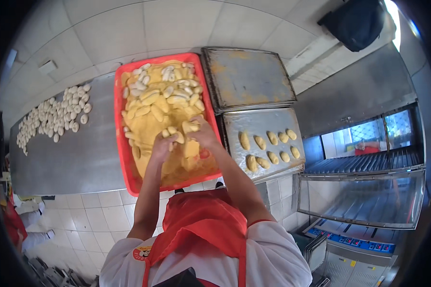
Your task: The person places pieces of dough into a tray of yellow cornmeal, coats them by hand, arranges them onto a metal baking tray, and slides the filled tray into a rack inside a commercial oven.
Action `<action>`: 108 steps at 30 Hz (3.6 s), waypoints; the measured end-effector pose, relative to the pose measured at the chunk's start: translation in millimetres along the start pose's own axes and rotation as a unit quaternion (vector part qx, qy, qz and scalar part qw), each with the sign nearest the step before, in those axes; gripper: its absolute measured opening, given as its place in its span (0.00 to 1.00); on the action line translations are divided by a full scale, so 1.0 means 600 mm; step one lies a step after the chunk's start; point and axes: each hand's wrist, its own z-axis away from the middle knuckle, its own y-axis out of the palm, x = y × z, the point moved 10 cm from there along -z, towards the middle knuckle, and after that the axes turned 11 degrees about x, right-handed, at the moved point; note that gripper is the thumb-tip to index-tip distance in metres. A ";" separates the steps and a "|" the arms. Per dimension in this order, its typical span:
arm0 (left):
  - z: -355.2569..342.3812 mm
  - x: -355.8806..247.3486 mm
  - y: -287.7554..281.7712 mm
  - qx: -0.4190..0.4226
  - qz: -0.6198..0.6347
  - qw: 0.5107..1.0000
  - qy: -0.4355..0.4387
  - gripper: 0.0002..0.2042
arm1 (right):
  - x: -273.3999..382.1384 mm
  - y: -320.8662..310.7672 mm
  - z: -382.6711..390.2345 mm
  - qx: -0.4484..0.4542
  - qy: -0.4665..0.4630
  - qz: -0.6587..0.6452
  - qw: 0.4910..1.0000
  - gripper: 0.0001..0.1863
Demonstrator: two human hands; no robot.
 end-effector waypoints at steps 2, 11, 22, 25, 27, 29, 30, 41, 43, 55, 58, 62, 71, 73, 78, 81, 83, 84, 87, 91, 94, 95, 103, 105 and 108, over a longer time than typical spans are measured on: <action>-0.033 0.025 0.098 0.021 -0.144 0.989 -0.006 0.21 | -0.008 -0.094 0.051 0.025 -0.050 -0.023 0.998 0.29; -0.251 0.177 0.385 -0.004 -0.531 0.847 -0.014 0.29 | -0.201 -0.511 0.100 -0.112 0.081 0.193 0.971 0.27; -0.305 0.226 0.466 -0.156 -0.678 0.718 -0.014 0.27 | -0.263 -0.713 0.152 -0.133 0.008 0.218 0.967 0.23; -0.364 0.317 0.564 -0.086 -0.362 0.928 -0.002 0.18 | -0.238 -0.755 0.191 -0.168 0.021 0.268 0.948 0.18; -0.408 0.363 0.642 -0.017 -0.272 0.962 0.014 0.19 | -0.234 -0.750 0.197 -0.077 -0.134 -0.344 0.926 0.12; -0.447 0.397 0.678 0.005 -0.344 0.939 -0.020 0.21 | -0.245 -0.777 0.202 -0.066 -0.125 -0.287 0.947 0.12; -0.458 0.418 0.694 0.025 -0.414 0.908 -0.054 0.23 | -0.246 -0.786 0.202 -0.052 -0.116 -0.230 0.965 0.11; -0.489 0.464 0.707 0.229 -0.747 0.620 -0.075 0.13 | -0.326 -0.870 0.211 -0.232 -0.007 0.193 0.953 0.09; -0.504 0.454 0.705 0.226 -0.738 0.630 -0.087 0.11 | -0.333 -0.878 0.208 -0.208 -0.016 0.073 0.975 0.09; -0.296 0.256 0.526 -0.086 -0.824 0.558 0.036 0.11 | -0.329 -0.870 0.187 -0.181 -0.063 0.087 0.978 0.06; -0.273 0.248 0.463 -0.084 -0.814 0.573 0.044 0.12 | -0.331 -0.861 0.175 -0.222 -0.028 0.223 0.949 0.05; -0.259 0.241 0.453 -0.187 -0.747 0.638 0.001 0.16 | -0.308 -0.868 0.225 -0.308 -0.090 0.238 0.917 0.06; 0.009 0.235 0.405 -0.175 -0.649 0.740 0.023 0.18 | -0.483 -0.872 0.479 -0.358 0.035 0.160 0.919 0.12; 0.095 0.261 0.365 -0.205 -0.605 0.770 -0.003 0.18 | -0.484 -0.856 0.477 -0.372 0.060 0.178 0.909 0.11; 0.186 0.363 0.383 -0.067 -0.449 0.880 -0.137 0.17 | -0.495 -0.896 0.484 -0.387 0.111 0.263 0.877 0.12; 0.235 0.474 0.410 0.055 -0.308 0.914 -0.259 0.18 | -0.540 -0.889 0.505 -0.303 0.149 0.098 0.936 0.10; 0.256 0.541 0.411 0.092 -0.250 0.917 -0.298 0.20 | -0.531 -0.845 0.525 -0.271 0.144 0.018 0.952 0.10; 0.263 0.569 0.421 0.098 -0.200 0.926 -0.305 0.21 | -0.534 -0.813 0.536 -0.240 0.137 -0.070 0.958 0.10; 0.268 0.613 0.474 0.120 -0.043 0.949 -0.290 0.22 | -0.549 -0.751 0.606 -0.225 0.115 -0.149 0.956 0.18; 0.241 0.638 0.467 0.129 0.123 0.959 -0.218 0.20 | -0.530 -0.686 0.680 -0.300 0.115 0.009 0.947 0.28; 0.240 0.635 0.426 0.083 0.049 0.975 -0.199 0.16 | -0.473 -0.649 0.713 -0.270 0.134 0.010 0.953 0.25; 0.237 0.640 0.430 0.067 0.015 0.978 -0.197 0.14 | -0.489 -0.655 0.728 -0.286 0.108 -0.005 0.952 0.24; 0.185 0.698 0.512 0.059 -0.070 0.989 -0.115 0.12 | -0.537 -0.739 0.773 -0.285 0.073 0.016 0.956 0.32; 0.171 0.700 0.546 0.034 -0.097 0.992 -0.078 0.10 | -0.556 -0.768 0.783 -0.313 0.039 0.009 0.949 0.31; 0.167 0.686 0.601 -0.001 -0.141 0.990 -0.029 0.12 | -0.561 -0.816 0.809 -0.304 0.022 -0.021 0.952 0.29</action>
